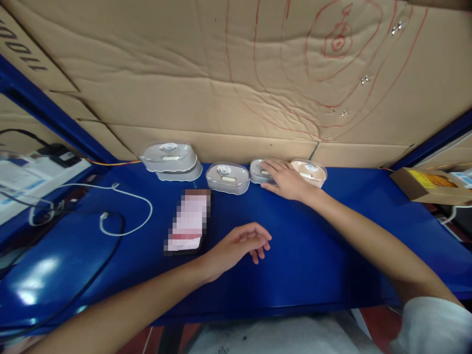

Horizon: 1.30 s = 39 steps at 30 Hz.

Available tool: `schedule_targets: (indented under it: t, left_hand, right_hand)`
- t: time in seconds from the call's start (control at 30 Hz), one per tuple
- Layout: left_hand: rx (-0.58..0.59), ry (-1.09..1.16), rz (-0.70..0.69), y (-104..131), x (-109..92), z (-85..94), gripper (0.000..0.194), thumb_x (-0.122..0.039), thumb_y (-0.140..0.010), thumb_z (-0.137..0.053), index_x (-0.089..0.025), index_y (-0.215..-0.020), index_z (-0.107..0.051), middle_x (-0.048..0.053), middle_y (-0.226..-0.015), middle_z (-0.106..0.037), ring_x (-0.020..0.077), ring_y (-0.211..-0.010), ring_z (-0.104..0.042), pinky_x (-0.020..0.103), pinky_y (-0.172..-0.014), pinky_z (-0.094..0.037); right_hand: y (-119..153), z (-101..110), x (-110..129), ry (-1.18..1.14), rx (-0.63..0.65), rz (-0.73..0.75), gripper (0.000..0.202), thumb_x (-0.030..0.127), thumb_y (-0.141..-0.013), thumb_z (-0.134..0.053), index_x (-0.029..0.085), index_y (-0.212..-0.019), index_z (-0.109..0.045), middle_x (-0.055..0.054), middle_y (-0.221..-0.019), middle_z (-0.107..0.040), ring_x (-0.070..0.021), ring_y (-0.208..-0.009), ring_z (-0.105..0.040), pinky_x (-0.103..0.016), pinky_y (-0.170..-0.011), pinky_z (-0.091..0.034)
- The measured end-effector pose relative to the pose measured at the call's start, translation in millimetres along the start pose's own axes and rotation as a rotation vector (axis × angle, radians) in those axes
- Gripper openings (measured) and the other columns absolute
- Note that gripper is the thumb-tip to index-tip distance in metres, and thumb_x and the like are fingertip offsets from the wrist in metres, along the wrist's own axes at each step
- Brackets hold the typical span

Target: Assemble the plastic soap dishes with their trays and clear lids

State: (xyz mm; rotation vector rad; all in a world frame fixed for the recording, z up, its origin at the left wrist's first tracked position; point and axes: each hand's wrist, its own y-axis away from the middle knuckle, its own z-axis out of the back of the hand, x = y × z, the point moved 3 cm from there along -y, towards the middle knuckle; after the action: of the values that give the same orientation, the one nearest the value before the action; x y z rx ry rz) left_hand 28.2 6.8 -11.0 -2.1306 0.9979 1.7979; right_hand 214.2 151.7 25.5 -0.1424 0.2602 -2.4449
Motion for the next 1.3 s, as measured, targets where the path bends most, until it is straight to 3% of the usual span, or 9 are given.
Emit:
schedule_targets:
  t: [0.33,0.43,0.5,0.63,0.73,0.87,1.07,1.17,1.3]
  left_hand:
    - [-0.142,-0.027,-0.025,-0.1,1.9,1.5,0.023,-0.04,-0.094,-0.068,-0.018,-0.088,-0.067,0.005,-0.087,-0.068,0.0195,-0.077,-0.066,0.036,-0.073,-0.056]
    - [-0.356,-0.138,-0.197,3.0,-1.4,10.2,0.019,-0.035,-0.09,-0.074,-0.022,-0.099,-0.065,0.005,-0.106,-0.066,0.022,-0.1,-0.066,0.037,-0.087,-0.054]
    - [-0.412,-0.213,-0.307,4.1,-4.0,15.1,0.047,-0.032,-0.082,-0.084,-0.027,-0.121,-0.059,0.008,-0.135,-0.059,0.0271,-0.129,-0.058,0.042,-0.105,-0.049]
    - [-0.128,-0.317,-0.304,3.3,0.5,10.7,0.122,-0.032,-0.069,-0.098,-0.036,-0.163,-0.021,0.017,-0.164,-0.041,0.0357,-0.155,-0.036,0.059,-0.127,-0.025]
    - [-0.022,-0.39,-0.289,7.8,7.7,4.0,0.14,-0.036,-0.069,-0.099,-0.037,-0.169,-0.001,0.02,-0.169,-0.034,0.0382,-0.158,-0.031,0.064,-0.129,-0.016]
    - [-0.037,-0.561,-0.358,17.0,8.9,-0.9,0.128,-0.044,-0.076,-0.093,-0.035,-0.17,-0.006,0.018,-0.177,-0.011,0.0414,-0.161,-0.021,0.065,-0.129,-0.016]
    - [0.248,-0.792,-0.372,25.2,0.5,-11.2,0.113,-0.056,-0.055,-0.1,-0.032,-0.155,-0.053,0.018,-0.153,-0.054,0.0496,-0.143,-0.042,0.072,-0.123,-0.022]
    - [0.305,-0.859,-0.414,26.8,-2.7,-15.7,0.104,-0.055,-0.058,-0.098,-0.033,-0.152,-0.057,0.016,-0.145,-0.062,0.0458,-0.137,-0.052,0.07,-0.126,-0.015]
    - [0.208,-0.9,-0.475,26.8,-2.8,-16.3,0.086,-0.047,-0.076,-0.088,-0.034,-0.154,-0.052,0.014,-0.15,-0.06,0.0419,-0.135,-0.056,0.063,-0.121,-0.03]
  right_hand:
    - [114.1,21.5,42.6,-0.194,0.054,0.036,0.068,0.048,-0.097,-0.07,0.032,-0.158,-0.043,-0.015,-0.153,-0.049,-0.0377,-0.144,-0.048,-0.062,-0.115,-0.044]
    - [128.5,19.3,40.1,-0.316,0.044,-0.013,0.069,0.045,-0.097,-0.071,0.032,-0.158,-0.043,-0.015,-0.154,-0.043,-0.0346,-0.147,-0.047,-0.053,-0.114,-0.051]
    - [131.9,20.1,41.4,-0.412,0.094,0.048,0.067,0.043,-0.096,-0.072,0.031,-0.157,-0.045,-0.014,-0.154,-0.043,-0.0326,-0.147,-0.047,-0.05,-0.116,-0.05]
    - [132.3,30.9,46.6,-0.686,0.291,0.234,0.069,0.042,-0.099,-0.07,0.031,-0.16,-0.041,-0.013,-0.155,-0.047,-0.0265,-0.146,-0.049,-0.043,-0.118,-0.049]
    - [129.4,39.9,38.0,-0.762,0.268,0.23,0.065,0.041,-0.101,-0.068,0.03,-0.159,-0.042,-0.013,-0.154,-0.051,-0.0261,-0.142,-0.053,-0.045,-0.116,-0.05]
    - [126.7,34.3,19.7,-0.589,0.133,0.14,0.059,0.044,-0.099,-0.069,0.028,-0.153,-0.05,-0.014,-0.152,-0.055,-0.0292,-0.141,-0.055,-0.051,-0.116,-0.048]
    - [125.0,4.2,12.5,-0.3,0.043,0.107,0.061,0.047,-0.1,-0.067,0.028,-0.156,-0.049,-0.014,-0.161,-0.051,-0.0372,-0.153,-0.042,-0.064,-0.121,-0.037]
    - [124.3,1.0,12.2,-0.253,0.041,0.085,0.058,0.042,-0.105,-0.06,0.028,-0.159,-0.045,-0.013,-0.164,-0.049,-0.0363,-0.157,-0.036,-0.064,-0.122,-0.034]
    - [126.7,17.0,22.8,-0.286,0.029,0.097,0.054,0.043,-0.107,-0.057,0.029,-0.158,-0.046,-0.013,-0.166,-0.047,-0.0351,-0.159,-0.034,-0.064,-0.124,-0.031]
